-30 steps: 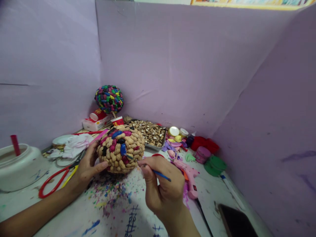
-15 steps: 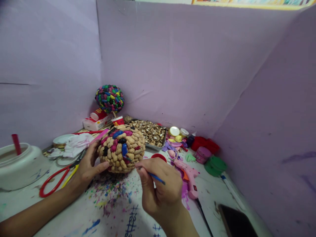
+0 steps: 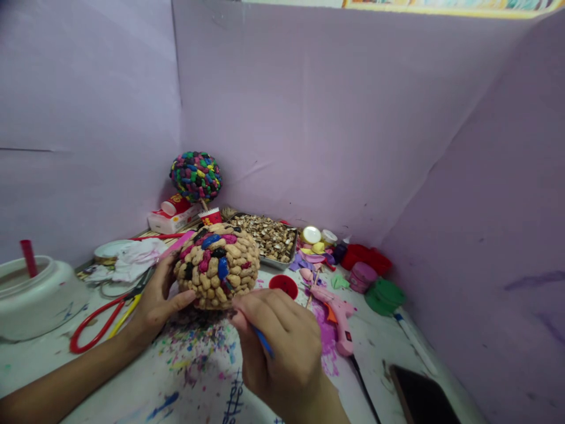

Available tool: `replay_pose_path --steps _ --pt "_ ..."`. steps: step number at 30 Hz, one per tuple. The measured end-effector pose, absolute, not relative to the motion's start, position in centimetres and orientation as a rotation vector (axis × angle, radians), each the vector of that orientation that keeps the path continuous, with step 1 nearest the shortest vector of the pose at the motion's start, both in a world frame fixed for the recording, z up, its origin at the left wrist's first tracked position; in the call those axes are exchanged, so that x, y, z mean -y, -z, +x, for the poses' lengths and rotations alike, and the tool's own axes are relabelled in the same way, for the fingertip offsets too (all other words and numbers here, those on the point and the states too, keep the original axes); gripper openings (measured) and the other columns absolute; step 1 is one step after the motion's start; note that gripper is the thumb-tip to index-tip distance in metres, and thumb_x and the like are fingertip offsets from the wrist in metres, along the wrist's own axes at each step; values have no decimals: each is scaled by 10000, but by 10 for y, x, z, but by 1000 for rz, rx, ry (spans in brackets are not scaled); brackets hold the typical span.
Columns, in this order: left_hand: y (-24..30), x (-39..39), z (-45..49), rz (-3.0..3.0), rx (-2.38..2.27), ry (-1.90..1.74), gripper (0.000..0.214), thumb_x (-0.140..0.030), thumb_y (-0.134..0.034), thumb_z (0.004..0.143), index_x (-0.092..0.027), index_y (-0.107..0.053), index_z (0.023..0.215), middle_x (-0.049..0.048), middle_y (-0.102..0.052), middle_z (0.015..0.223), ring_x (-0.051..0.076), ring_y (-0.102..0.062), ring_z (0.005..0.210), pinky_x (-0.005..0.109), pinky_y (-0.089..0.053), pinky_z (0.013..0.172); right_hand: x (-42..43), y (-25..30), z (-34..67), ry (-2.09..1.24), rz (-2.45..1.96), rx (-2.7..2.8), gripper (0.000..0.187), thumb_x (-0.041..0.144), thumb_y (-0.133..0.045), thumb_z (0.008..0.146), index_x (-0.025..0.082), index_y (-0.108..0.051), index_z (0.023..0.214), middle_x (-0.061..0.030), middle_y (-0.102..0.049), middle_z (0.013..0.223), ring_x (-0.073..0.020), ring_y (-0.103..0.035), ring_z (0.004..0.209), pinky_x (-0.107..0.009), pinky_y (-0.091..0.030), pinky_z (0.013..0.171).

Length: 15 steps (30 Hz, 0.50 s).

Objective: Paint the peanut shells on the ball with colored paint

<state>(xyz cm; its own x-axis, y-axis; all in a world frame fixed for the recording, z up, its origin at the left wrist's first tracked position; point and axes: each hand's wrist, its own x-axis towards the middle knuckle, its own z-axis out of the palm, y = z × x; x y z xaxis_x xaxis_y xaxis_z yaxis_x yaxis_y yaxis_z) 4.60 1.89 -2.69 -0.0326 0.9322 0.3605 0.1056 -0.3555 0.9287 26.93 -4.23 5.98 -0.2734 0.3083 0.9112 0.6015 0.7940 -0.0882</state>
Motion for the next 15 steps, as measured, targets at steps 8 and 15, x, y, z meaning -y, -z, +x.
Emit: replay_pose_path --steps 8,15 --pt "24 -19 47 1480 -1093 -1471 875 -435 -770 712 -201 -353 1445 138 -480 1474 358 -425 1366 454 -397 1095 37 -57 272 329 -707 1782 190 57 -520 870 188 -637 941 -34 -754 771 -149 -725 694 -242 -597 630" --pt "28 -22 46 1471 -1096 -1452 856 -410 -762 737 -206 -336 1451 153 -456 1485 360 -429 1362 491 -366 1116 35 -54 272 300 -686 1756 168 60 -533 871 159 -658 923 -65 -754 780 -155 -725 722 -239 -593 647"
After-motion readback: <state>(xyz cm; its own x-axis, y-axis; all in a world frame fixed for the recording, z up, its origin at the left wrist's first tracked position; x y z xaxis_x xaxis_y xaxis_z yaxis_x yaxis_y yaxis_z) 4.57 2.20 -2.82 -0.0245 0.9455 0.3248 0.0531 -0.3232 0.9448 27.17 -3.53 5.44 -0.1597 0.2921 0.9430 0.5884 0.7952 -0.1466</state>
